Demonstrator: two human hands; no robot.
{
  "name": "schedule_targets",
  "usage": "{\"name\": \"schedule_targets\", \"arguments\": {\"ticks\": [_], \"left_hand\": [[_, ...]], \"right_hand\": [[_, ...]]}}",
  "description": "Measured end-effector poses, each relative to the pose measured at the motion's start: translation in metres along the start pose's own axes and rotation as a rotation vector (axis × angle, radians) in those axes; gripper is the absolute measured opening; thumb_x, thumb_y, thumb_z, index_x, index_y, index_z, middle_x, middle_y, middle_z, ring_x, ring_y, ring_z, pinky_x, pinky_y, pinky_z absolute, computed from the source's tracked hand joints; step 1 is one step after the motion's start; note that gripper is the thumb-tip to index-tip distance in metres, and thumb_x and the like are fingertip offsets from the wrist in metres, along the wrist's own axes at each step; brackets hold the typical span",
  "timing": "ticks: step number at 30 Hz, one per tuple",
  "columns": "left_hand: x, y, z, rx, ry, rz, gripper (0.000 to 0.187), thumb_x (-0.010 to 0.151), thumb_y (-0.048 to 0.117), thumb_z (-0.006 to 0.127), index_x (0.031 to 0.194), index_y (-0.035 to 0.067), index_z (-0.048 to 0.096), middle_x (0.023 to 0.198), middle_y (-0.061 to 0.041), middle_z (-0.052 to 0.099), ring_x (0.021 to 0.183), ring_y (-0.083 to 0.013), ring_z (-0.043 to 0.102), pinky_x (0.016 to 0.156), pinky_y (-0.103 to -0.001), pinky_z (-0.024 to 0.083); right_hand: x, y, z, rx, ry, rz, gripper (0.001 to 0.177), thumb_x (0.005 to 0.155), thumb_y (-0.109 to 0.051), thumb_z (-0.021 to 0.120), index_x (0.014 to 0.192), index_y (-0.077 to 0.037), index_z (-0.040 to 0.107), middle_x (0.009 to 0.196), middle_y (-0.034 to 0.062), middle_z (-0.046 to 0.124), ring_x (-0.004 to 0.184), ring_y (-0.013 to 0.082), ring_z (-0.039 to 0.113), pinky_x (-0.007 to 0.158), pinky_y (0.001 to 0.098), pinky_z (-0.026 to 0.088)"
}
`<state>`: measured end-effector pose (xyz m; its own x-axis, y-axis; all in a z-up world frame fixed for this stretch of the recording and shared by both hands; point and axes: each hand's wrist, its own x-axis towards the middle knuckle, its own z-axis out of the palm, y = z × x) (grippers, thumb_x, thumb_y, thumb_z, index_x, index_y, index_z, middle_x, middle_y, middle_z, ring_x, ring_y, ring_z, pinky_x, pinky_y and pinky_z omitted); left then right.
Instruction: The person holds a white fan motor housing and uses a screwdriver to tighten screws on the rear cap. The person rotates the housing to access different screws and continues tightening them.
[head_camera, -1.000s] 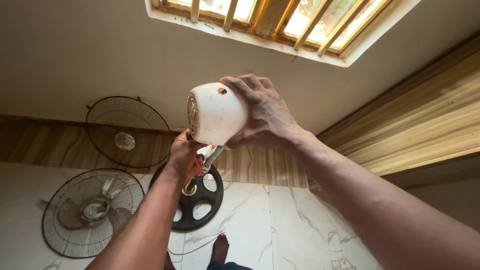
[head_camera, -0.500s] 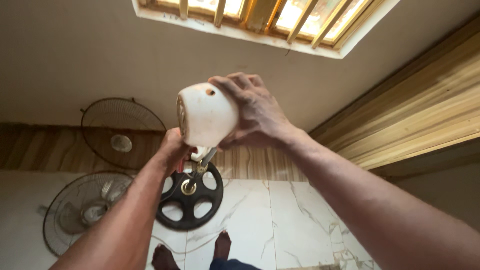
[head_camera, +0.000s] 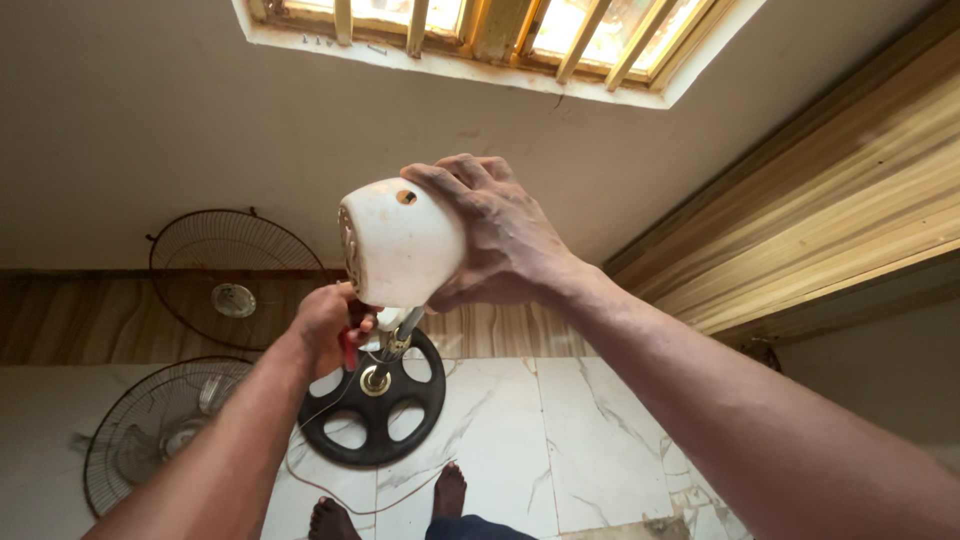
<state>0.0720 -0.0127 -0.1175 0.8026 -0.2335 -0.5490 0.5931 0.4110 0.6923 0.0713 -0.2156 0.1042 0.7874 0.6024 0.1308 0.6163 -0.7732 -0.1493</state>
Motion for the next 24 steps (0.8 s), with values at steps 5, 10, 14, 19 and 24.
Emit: {"name": "schedule_targets", "arguments": {"ticks": [5, 10, 14, 19, 24], "left_hand": [[0.009, 0.008, -0.01, 0.026, -0.189, -0.175, 0.028, 0.099, 0.014, 0.034, 0.096, 0.005, 0.06, 0.069, -0.001, 0.054, 0.052, -0.007, 0.042, 0.041, -0.021, 0.033], [0.003, 0.012, -0.013, -0.332, -0.472, -0.335, 0.031, 0.096, 0.018, 0.034, 0.097, 0.004, 0.061, 0.066, 0.002, 0.053, 0.052, -0.0061, 0.047, 0.041, -0.02, 0.037], [0.001, 0.011, -0.007, -0.327, -0.414, -0.23, 0.031, 0.097, 0.013, 0.035, 0.105, 0.002, 0.063, 0.077, -0.003, 0.061, 0.054, -0.0052, 0.047, 0.044, -0.018, 0.037], [0.004, 0.005, 0.004, -0.109, -0.21, -0.022, 0.025, 0.099, 0.013, 0.041, 0.102, 0.005, 0.064, 0.075, -0.002, 0.062, 0.055, -0.006, 0.05, 0.044, -0.02, 0.038], [-0.003, -0.026, 0.017, 0.137, 0.151, 0.423, 0.005, 0.093, 0.006, 0.062, 0.089, 0.006, 0.065, 0.064, -0.001, 0.061, 0.05, -0.0055, 0.051, 0.045, -0.023, 0.04]], "right_hand": [[-0.001, -0.002, -0.001, 0.019, 0.048, -0.047, 0.119, 0.044, -0.047, 0.092, 0.148, -0.017, 0.043, 0.139, 0.0139, 0.05, 0.131, 0.0404, 0.045, 0.11, 0.056, 0.044], [0.003, 0.0, 0.002, 0.006, 0.049, -0.056, 0.123, 0.041, -0.049, 0.094, 0.149, -0.016, 0.043, 0.138, 0.0144, 0.05, 0.13, 0.0412, 0.045, 0.108, 0.0561, 0.044], [0.004, 0.0, 0.005, -0.001, 0.072, -0.065, 0.123, 0.041, -0.05, 0.094, 0.147, -0.016, 0.044, 0.138, 0.0141, 0.05, 0.13, 0.0402, 0.046, 0.109, 0.0554, 0.044], [0.005, 0.002, 0.005, -0.023, 0.099, -0.082, 0.125, 0.04, -0.05, 0.095, 0.147, -0.015, 0.044, 0.137, 0.0145, 0.051, 0.13, 0.0402, 0.046, 0.11, 0.0562, 0.042], [0.004, 0.004, 0.005, -0.002, 0.08, -0.052, 0.121, 0.043, -0.052, 0.093, 0.147, -0.015, 0.044, 0.137, 0.0145, 0.051, 0.13, 0.0394, 0.047, 0.11, 0.0542, 0.045]]}}
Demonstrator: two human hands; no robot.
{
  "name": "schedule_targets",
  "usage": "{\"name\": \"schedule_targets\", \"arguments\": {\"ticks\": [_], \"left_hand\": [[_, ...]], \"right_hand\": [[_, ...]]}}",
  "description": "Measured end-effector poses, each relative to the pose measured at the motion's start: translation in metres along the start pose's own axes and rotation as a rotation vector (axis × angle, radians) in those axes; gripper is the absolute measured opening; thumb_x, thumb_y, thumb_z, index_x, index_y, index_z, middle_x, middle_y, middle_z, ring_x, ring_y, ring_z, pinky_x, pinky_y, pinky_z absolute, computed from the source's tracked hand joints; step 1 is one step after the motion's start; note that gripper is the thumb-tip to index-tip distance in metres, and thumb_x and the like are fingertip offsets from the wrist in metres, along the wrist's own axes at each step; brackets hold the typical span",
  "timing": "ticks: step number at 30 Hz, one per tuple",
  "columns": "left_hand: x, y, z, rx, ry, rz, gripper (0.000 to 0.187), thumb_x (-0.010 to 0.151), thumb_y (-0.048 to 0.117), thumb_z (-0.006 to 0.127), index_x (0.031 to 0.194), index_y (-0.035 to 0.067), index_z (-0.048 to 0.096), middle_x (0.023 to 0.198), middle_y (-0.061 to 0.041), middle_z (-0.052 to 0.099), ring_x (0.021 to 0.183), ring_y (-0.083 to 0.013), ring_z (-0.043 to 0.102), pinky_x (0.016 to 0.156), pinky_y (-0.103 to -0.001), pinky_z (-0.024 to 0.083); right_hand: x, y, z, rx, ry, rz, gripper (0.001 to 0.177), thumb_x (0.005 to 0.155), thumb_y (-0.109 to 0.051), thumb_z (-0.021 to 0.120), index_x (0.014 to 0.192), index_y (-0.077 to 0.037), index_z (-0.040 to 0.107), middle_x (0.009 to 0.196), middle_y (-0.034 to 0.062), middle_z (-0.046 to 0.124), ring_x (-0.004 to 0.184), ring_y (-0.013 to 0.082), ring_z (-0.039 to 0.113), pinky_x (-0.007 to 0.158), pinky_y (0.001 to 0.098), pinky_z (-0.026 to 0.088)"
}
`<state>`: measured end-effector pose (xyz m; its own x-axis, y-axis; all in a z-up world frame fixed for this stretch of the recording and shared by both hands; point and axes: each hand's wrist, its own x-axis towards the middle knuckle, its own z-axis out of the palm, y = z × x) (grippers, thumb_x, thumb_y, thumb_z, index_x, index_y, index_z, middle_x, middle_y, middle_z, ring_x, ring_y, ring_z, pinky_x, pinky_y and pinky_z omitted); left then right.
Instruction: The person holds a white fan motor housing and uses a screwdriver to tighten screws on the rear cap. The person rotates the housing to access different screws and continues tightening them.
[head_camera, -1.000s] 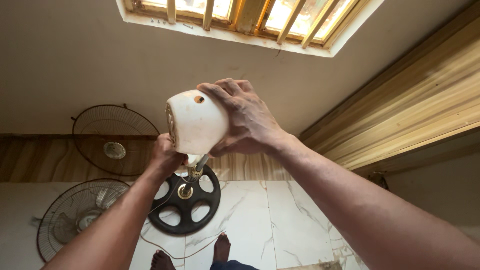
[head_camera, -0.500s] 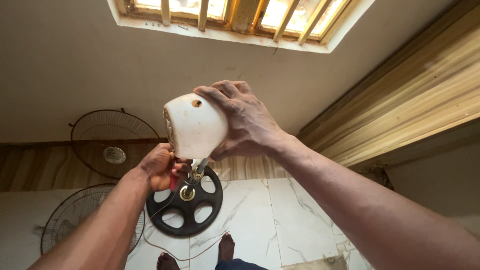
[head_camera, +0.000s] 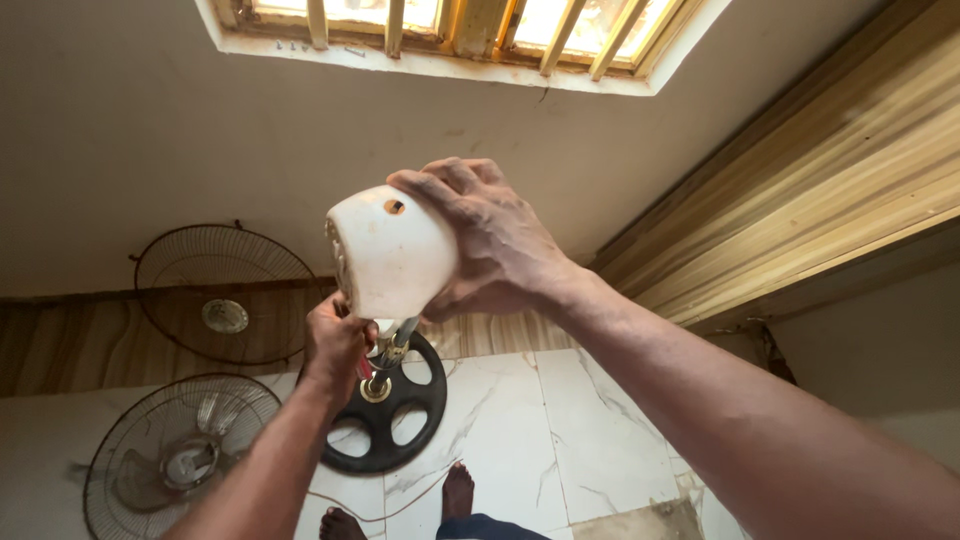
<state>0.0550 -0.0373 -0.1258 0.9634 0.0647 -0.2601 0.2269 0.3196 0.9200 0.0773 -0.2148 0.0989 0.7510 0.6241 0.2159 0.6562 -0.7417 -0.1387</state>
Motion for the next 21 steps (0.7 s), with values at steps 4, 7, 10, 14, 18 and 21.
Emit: {"name": "schedule_targets", "arguments": {"ticks": [4, 7, 10, 14, 18, 21], "left_hand": [[-0.002, -0.001, 0.01, 0.189, 0.163, -0.032, 0.016, 0.092, 0.01, 0.064, 0.077, 0.005, 0.063, 0.06, -0.004, 0.061, 0.043, -0.0089, 0.049, 0.037, -0.029, 0.035], [-0.001, 0.0, 0.016, 0.198, 0.269, -0.076, 0.022, 0.095, 0.015, 0.058, 0.077, 0.006, 0.067, 0.061, -0.005, 0.063, 0.043, -0.0101, 0.051, 0.037, -0.029, 0.036], [0.002, 0.001, 0.022, 0.052, 0.266, -0.044, 0.032, 0.1, 0.023, 0.057, 0.077, 0.004, 0.066, 0.061, -0.005, 0.065, 0.044, -0.0094, 0.053, 0.038, -0.027, 0.039], [0.01, 0.0, 0.031, 0.01, 0.335, -0.231, 0.031, 0.1, 0.026, 0.059, 0.08, 0.003, 0.065, 0.061, -0.005, 0.062, 0.043, -0.0088, 0.049, 0.038, -0.028, 0.036], [0.025, 0.009, 0.027, -0.198, 0.263, -0.454, 0.031, 0.099, 0.033, 0.06, 0.081, 0.008, 0.064, 0.058, -0.001, 0.056, 0.04, -0.0075, 0.04, 0.037, -0.026, 0.026], [0.037, 0.018, 0.014, -0.309, 0.027, -0.556, 0.029, 0.098, 0.034, 0.053, 0.077, 0.015, 0.059, 0.054, 0.003, 0.048, 0.036, -0.0062, 0.036, 0.035, -0.023, 0.022]], "right_hand": [[0.0, -0.002, 0.0, -0.039, 0.013, -0.015, 0.119, 0.044, -0.051, 0.092, 0.147, -0.015, 0.045, 0.137, 0.0147, 0.05, 0.129, 0.0394, 0.047, 0.11, 0.0559, 0.044], [0.001, -0.002, 0.0, 0.011, -0.008, 0.008, 0.119, 0.044, -0.049, 0.091, 0.148, -0.015, 0.044, 0.138, 0.0135, 0.051, 0.13, 0.0393, 0.047, 0.109, 0.0542, 0.046], [0.005, -0.002, 0.001, -0.003, 0.011, -0.006, 0.12, 0.044, -0.051, 0.092, 0.147, -0.015, 0.044, 0.137, 0.0131, 0.051, 0.129, 0.0392, 0.046, 0.109, 0.0549, 0.045], [0.003, 0.001, 0.004, -0.011, 0.018, 0.005, 0.118, 0.044, -0.05, 0.091, 0.147, -0.015, 0.045, 0.137, 0.013, 0.051, 0.13, 0.0387, 0.047, 0.111, 0.0537, 0.045], [0.002, 0.004, 0.004, -0.02, 0.053, -0.02, 0.12, 0.044, -0.052, 0.092, 0.147, -0.013, 0.044, 0.137, 0.0147, 0.051, 0.129, 0.0392, 0.047, 0.112, 0.0538, 0.043], [-0.001, 0.005, 0.002, -0.03, 0.038, -0.008, 0.121, 0.044, -0.052, 0.092, 0.147, -0.013, 0.044, 0.137, 0.0151, 0.051, 0.129, 0.0394, 0.047, 0.112, 0.0541, 0.042]]}}
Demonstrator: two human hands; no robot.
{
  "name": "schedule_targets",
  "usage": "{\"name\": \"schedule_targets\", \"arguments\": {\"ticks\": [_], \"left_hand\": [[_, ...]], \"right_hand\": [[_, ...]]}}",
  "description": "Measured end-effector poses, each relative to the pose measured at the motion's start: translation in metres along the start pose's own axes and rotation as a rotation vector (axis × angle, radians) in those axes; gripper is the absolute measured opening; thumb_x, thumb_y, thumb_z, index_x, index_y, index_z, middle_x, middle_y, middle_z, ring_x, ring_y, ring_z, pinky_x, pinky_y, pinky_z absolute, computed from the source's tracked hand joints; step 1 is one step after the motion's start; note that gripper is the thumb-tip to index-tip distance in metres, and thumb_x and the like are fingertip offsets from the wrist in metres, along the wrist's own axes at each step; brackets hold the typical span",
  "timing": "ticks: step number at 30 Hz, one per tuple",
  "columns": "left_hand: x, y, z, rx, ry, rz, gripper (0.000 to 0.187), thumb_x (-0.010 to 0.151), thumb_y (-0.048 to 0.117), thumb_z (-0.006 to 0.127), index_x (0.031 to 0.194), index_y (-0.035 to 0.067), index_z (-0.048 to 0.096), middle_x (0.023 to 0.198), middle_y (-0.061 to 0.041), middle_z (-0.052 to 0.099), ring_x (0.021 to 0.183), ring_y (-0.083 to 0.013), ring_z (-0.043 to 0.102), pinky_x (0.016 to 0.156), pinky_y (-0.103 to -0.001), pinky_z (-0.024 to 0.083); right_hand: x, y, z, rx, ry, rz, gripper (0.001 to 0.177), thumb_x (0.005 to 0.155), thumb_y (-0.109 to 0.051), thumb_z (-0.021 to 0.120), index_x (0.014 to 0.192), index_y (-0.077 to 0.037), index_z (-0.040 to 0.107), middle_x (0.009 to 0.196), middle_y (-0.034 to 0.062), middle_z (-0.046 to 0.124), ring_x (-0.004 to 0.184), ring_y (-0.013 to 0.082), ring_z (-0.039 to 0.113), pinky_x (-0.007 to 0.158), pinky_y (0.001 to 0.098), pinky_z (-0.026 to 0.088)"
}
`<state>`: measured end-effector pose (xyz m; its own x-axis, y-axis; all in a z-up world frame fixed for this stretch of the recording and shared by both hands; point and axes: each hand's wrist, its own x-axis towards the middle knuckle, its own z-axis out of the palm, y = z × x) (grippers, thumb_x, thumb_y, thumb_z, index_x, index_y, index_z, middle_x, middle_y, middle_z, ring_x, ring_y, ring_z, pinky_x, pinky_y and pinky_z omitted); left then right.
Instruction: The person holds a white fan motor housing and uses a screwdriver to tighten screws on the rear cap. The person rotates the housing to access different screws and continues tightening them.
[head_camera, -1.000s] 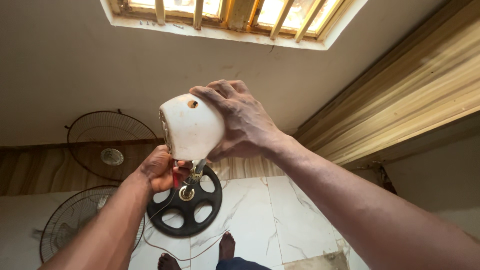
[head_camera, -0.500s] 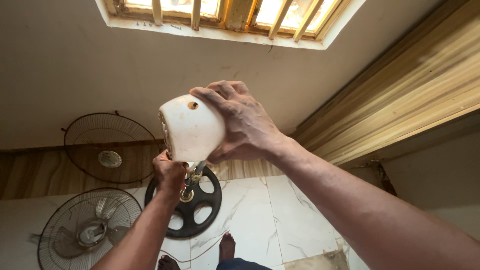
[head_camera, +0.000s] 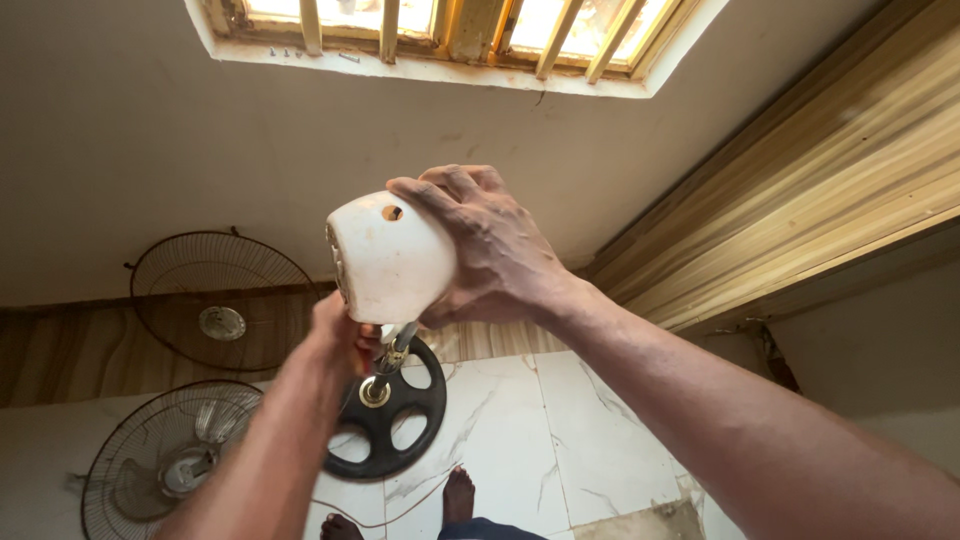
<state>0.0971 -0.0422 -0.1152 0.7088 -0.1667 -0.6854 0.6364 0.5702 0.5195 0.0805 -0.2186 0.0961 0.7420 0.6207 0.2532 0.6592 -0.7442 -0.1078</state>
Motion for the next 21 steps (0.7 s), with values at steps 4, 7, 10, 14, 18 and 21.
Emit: {"name": "schedule_targets", "arguments": {"ticks": [4, 7, 10, 14, 18, 21], "left_hand": [[0.009, 0.017, -0.007, 0.206, 0.0, -0.012, 0.03, 0.097, 0.026, 0.042, 0.077, 0.013, 0.061, 0.055, 0.001, 0.05, 0.037, -0.0068, 0.037, 0.035, -0.023, 0.022], [0.012, 0.026, -0.009, 0.251, -0.002, -0.074, 0.034, 0.099, 0.03, 0.044, 0.076, 0.012, 0.062, 0.055, 0.0, 0.052, 0.037, -0.0067, 0.035, 0.035, -0.022, 0.02], [0.01, 0.034, -0.009, 0.209, -0.124, -0.085, 0.031, 0.098, 0.028, 0.05, 0.076, 0.011, 0.064, 0.056, 0.0, 0.054, 0.039, -0.0075, 0.039, 0.036, -0.023, 0.025], [0.004, 0.039, -0.004, 0.299, -0.184, -0.08, 0.027, 0.096, 0.026, 0.057, 0.076, 0.009, 0.065, 0.057, -0.001, 0.057, 0.041, -0.0085, 0.045, 0.038, -0.025, 0.031], [-0.006, 0.037, -0.01, 0.615, -0.198, 0.208, 0.024, 0.093, 0.024, 0.064, 0.076, 0.008, 0.067, 0.058, -0.002, 0.06, 0.043, -0.0096, 0.05, 0.039, -0.026, 0.038], [-0.018, 0.023, -0.031, 0.563, -0.193, 0.384, 0.018, 0.091, 0.021, 0.07, 0.078, 0.008, 0.069, 0.062, -0.002, 0.067, 0.047, -0.0093, 0.056, 0.043, -0.026, 0.045]], "right_hand": [[0.001, -0.001, -0.002, 0.001, -0.007, -0.007, 0.12, 0.044, -0.051, 0.091, 0.148, -0.013, 0.045, 0.137, 0.0151, 0.051, 0.13, 0.0387, 0.047, 0.113, 0.0538, 0.043], [0.005, -0.002, -0.001, 0.025, -0.029, 0.04, 0.121, 0.042, -0.052, 0.092, 0.147, -0.015, 0.045, 0.137, 0.0142, 0.051, 0.129, 0.04, 0.045, 0.109, 0.0535, 0.043], [0.006, -0.003, 0.0, 0.018, 0.007, -0.003, 0.119, 0.044, -0.049, 0.092, 0.147, -0.013, 0.045, 0.135, 0.014, 0.052, 0.13, 0.0382, 0.047, 0.114, 0.0536, 0.041], [0.004, -0.001, 0.002, 0.029, -0.004, 0.029, 0.119, 0.043, -0.048, 0.092, 0.148, -0.015, 0.045, 0.136, 0.013, 0.051, 0.131, 0.0389, 0.046, 0.111, 0.0527, 0.044], [0.009, 0.01, 0.004, 0.008, -0.021, 0.034, 0.124, 0.04, -0.051, 0.094, 0.149, -0.019, 0.043, 0.136, 0.0125, 0.051, 0.131, 0.0374, 0.045, 0.11, 0.0551, 0.043], [0.007, 0.01, 0.007, 0.029, -0.041, 0.005, 0.128, 0.041, -0.057, 0.096, 0.15, -0.019, 0.041, 0.137, 0.0123, 0.05, 0.132, 0.0376, 0.045, 0.111, 0.0568, 0.043]]}}
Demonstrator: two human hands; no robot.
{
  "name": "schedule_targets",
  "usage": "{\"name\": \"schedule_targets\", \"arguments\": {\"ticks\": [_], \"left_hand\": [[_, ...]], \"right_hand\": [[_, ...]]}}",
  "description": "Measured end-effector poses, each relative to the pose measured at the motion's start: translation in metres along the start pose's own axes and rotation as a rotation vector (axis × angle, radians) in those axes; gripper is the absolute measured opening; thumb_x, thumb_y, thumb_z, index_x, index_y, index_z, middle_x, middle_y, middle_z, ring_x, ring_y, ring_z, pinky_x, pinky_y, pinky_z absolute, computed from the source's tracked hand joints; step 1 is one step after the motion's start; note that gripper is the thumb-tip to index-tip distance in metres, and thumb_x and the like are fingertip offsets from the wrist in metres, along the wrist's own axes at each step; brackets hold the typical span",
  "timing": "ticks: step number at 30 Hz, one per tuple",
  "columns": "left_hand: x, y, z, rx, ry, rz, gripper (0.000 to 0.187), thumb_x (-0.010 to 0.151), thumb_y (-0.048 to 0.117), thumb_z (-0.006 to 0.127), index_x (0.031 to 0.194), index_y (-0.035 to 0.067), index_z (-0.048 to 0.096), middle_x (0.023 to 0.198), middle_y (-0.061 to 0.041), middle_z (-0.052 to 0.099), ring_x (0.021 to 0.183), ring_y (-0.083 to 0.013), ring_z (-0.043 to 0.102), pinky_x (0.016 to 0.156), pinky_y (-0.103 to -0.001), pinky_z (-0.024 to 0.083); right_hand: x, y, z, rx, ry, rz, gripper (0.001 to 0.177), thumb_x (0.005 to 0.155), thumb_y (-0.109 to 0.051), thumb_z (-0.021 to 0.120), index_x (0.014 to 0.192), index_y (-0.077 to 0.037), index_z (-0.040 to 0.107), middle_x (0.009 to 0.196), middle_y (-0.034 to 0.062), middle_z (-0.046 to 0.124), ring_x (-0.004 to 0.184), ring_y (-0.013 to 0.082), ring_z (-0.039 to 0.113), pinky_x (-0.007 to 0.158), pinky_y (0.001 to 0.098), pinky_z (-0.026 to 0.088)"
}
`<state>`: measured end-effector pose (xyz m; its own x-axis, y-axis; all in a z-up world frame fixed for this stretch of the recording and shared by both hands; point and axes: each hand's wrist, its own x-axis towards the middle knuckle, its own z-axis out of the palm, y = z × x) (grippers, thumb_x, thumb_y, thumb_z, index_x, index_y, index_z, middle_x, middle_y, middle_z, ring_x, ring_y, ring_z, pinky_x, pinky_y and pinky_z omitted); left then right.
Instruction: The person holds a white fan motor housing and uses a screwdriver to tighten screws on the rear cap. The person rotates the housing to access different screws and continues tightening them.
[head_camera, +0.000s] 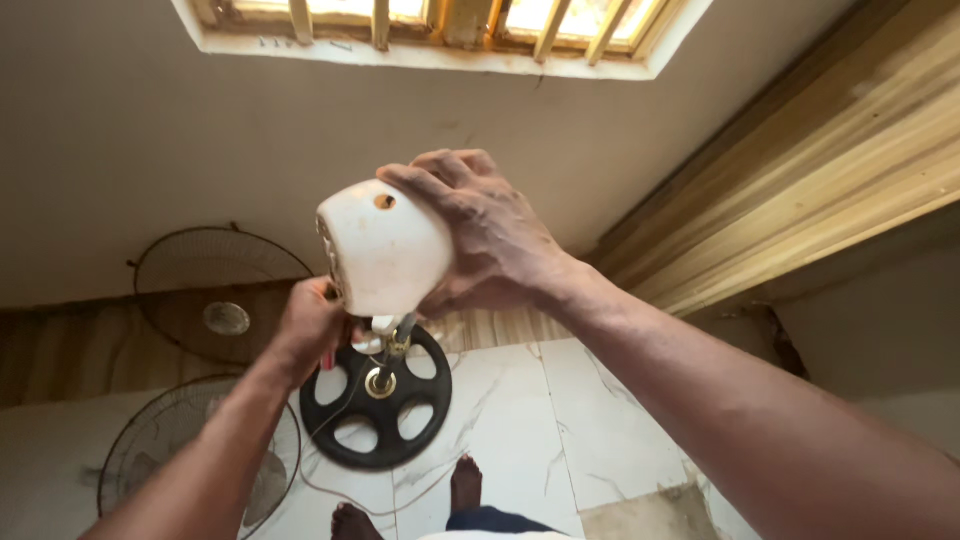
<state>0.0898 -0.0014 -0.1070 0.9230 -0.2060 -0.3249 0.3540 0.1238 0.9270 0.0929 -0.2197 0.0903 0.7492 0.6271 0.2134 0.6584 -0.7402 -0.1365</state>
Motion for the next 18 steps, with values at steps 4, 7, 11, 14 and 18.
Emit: {"name": "schedule_targets", "arguments": {"ticks": [4, 7, 11, 14, 18], "left_hand": [[-0.001, -0.002, -0.013, 0.092, -0.032, 0.092, 0.015, 0.089, 0.02, 0.074, 0.081, 0.007, 0.074, 0.062, -0.002, 0.067, 0.049, -0.0071, 0.053, 0.046, -0.025, 0.041], [0.0, -0.002, -0.02, 0.287, -0.06, 0.113, 0.018, 0.086, 0.022, 0.077, 0.082, 0.005, 0.078, 0.061, -0.003, 0.067, 0.049, -0.0072, 0.052, 0.046, -0.026, 0.039], [-0.002, -0.003, -0.013, 0.55, 0.071, 0.099, 0.022, 0.09, 0.027, 0.076, 0.082, 0.007, 0.08, 0.06, -0.005, 0.069, 0.05, -0.0098, 0.057, 0.047, -0.03, 0.044], [-0.004, -0.002, -0.006, 0.71, 0.143, 0.196, 0.022, 0.094, 0.029, 0.072, 0.085, 0.01, 0.08, 0.064, -0.005, 0.074, 0.052, -0.0144, 0.065, 0.049, -0.034, 0.05], [-0.011, 0.001, -0.003, 0.953, 0.192, 0.693, 0.013, 0.09, 0.018, 0.07, 0.086, 0.007, 0.076, 0.076, -0.011, 0.075, 0.065, -0.0233, 0.073, 0.061, -0.04, 0.058]], "right_hand": [[0.001, -0.001, -0.002, -0.01, -0.028, 0.043, 0.123, 0.043, -0.052, 0.094, 0.15, -0.019, 0.041, 0.138, 0.0126, 0.049, 0.13, 0.0387, 0.045, 0.109, 0.0564, 0.044], [0.002, -0.002, -0.005, 0.003, -0.011, 0.015, 0.121, 0.044, -0.052, 0.093, 0.149, -0.019, 0.043, 0.138, 0.012, 0.05, 0.13, 0.0389, 0.046, 0.11, 0.0549, 0.045], [-0.003, -0.004, -0.009, 0.009, 0.002, 0.009, 0.12, 0.044, -0.05, 0.092, 0.149, -0.018, 0.043, 0.139, 0.0123, 0.05, 0.131, 0.0389, 0.046, 0.111, 0.0547, 0.045], [-0.004, -0.005, -0.01, 0.009, 0.005, 0.003, 0.12, 0.044, -0.05, 0.092, 0.149, -0.018, 0.043, 0.14, 0.0124, 0.05, 0.132, 0.0387, 0.046, 0.111, 0.0552, 0.045], [-0.002, -0.004, -0.011, 0.015, -0.016, 0.023, 0.121, 0.044, -0.05, 0.092, 0.149, -0.017, 0.042, 0.14, 0.0127, 0.05, 0.132, 0.0396, 0.045, 0.11, 0.0554, 0.044]]}}
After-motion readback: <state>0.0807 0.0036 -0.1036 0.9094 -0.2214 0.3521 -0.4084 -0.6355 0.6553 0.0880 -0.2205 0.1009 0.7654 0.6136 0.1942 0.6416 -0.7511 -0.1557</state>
